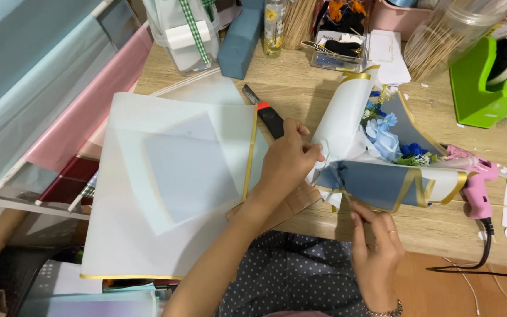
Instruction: The person wraps a bouquet of blue artificial flowers with a sheet of blue paper featuring a gold border. They fold the paper around the stems and secure it by hand, then pick up a smartphone from the cluttered table.
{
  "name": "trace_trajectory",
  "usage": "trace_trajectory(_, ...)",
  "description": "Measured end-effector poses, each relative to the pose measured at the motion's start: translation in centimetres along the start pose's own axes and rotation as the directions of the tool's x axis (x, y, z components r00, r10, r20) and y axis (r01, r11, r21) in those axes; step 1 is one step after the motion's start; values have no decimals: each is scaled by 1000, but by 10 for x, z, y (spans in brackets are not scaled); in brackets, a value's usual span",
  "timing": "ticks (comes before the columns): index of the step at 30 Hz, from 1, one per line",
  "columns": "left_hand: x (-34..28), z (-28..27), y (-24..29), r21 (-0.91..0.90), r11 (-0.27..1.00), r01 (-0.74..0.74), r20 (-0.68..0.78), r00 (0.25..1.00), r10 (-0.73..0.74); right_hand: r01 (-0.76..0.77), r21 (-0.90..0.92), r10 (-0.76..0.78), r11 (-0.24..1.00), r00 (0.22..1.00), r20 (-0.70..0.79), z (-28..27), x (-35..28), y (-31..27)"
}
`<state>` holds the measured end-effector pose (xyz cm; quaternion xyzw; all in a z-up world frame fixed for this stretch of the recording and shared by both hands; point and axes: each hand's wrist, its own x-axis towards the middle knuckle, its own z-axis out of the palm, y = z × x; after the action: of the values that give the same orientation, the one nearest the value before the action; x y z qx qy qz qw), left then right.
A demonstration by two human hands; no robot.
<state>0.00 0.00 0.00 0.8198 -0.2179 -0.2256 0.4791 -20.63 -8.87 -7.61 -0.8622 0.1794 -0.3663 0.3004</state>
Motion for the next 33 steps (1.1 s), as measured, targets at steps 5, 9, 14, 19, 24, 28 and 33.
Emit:
trace_trajectory(5,7,8,-12,18,999,-32,-37,999,33,-79,37,79,996,997,-5,4,-4,7)
trace_trajectory(9,8,12,-16,21,998,-59,-70,996,60,-169,87,169,982,986,1,6,-9,22)
trace_trajectory(14,10,16,-22,25,996,-84,-95,992,86,-296,177,297,939,955,21,5,-4,11)
trace_trajectory(19,9,17,-24,37,995,-93,-114,989,97,-306,170,306,937,952,27,4,-4,9)
trace_trajectory(24,7,16,-23,26,995,-97,-118,988,100,97,-67,-99,993,995,-24,4,-4,6)
trace_trajectory(28,10,20,-28,42,993,-112,-134,984,117,25,43,-26,999,1000,4,6,-7,15)
trace_trajectory(33,11,23,-32,44,989,-144,-164,975,150,-481,295,465,826,876,127,8,-1,33)
